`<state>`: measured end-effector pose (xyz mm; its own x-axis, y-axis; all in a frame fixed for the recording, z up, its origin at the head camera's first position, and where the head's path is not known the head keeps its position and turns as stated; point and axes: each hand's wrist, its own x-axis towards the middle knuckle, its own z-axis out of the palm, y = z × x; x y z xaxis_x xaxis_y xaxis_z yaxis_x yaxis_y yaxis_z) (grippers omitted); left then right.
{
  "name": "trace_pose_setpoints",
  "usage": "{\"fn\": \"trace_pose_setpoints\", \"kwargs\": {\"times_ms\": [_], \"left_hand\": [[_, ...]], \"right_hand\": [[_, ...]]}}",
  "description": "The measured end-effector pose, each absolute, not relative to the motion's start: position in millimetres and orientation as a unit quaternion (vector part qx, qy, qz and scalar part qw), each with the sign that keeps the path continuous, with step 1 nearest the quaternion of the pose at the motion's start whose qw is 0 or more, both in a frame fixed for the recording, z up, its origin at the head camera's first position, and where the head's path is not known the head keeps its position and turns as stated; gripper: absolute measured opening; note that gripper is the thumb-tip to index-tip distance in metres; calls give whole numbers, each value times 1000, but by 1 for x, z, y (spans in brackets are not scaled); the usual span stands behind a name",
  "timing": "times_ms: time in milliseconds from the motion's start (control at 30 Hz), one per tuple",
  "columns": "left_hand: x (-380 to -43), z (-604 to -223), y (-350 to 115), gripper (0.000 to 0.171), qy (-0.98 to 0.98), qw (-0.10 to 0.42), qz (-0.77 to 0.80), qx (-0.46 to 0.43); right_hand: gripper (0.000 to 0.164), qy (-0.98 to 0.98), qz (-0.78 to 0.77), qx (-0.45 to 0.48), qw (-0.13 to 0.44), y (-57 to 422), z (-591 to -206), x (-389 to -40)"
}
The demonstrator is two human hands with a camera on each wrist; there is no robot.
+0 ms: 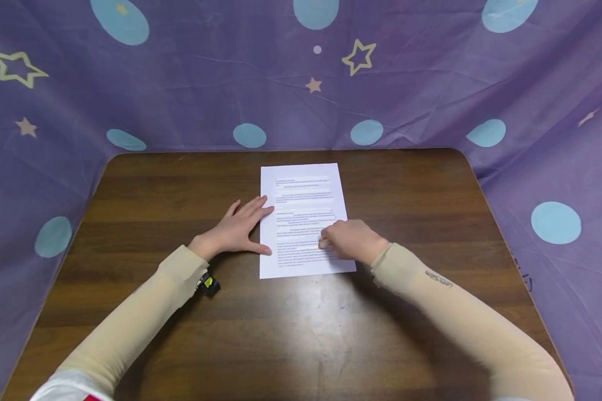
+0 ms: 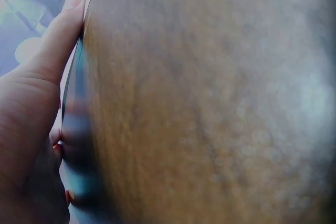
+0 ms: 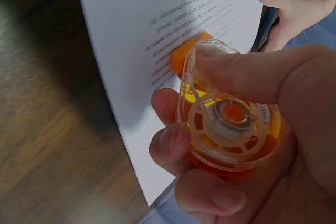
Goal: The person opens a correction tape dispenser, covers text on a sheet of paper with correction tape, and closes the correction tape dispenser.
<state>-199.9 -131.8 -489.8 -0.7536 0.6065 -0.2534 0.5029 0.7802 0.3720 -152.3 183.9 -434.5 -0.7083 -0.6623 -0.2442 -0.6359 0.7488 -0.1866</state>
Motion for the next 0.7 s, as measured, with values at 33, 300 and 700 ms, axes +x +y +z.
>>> {"fn": "trace_pose_setpoints", "kwargs": {"times_ms": [33,300,700], "left_hand": [[-200,-490,-132,121,926,183,143,299],[-200,-493,-133,121,926,180,141,302],[-200,-494,-133,120,926,175,141,303]], "right_hand": [[8,924,-46,-350,149,185,-434,-152],[10,925,-53,-342,156,197,-435,-151],[10,932,-42,-320,163,214,-434,-150]]}}
